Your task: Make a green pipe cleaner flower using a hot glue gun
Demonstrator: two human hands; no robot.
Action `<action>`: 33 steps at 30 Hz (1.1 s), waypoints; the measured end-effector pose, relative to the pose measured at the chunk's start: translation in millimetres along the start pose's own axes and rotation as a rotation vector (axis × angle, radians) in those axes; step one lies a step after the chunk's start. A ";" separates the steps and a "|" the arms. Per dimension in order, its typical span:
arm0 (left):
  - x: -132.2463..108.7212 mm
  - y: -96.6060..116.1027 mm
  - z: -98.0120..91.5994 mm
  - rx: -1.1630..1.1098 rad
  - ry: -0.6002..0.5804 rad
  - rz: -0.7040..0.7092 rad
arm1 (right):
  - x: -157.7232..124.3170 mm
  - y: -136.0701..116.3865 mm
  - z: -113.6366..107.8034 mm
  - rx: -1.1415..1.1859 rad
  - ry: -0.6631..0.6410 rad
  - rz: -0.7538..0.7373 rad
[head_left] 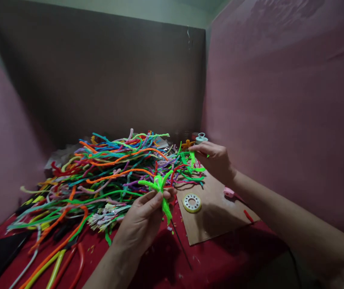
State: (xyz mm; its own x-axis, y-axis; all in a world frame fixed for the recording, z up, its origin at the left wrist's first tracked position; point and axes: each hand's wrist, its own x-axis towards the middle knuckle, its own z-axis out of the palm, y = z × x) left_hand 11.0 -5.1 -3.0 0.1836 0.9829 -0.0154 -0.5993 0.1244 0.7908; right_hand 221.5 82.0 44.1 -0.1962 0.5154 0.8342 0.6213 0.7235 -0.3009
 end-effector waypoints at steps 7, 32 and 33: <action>-10.4 -3.4 11.3 -0.026 -0.153 -0.044 | -49.2 -49.2 2.2 -0.072 0.052 -0.309; -12.6 -4.0 10.5 0.095 -0.201 -0.149 | -59.7 -56.9 8.5 1.201 -0.226 0.857; -13.1 -4.1 10.7 0.118 -0.211 -0.151 | -59.7 -56.8 8.2 1.268 -0.262 0.881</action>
State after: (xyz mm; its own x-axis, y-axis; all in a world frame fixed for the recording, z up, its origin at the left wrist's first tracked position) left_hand 19.4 -20.0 0.5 0.4296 0.9028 -0.0206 -0.4604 0.2386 0.8550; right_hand 191.8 13.9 7.7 -0.3338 0.9332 0.1331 -0.3863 -0.0067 -0.9224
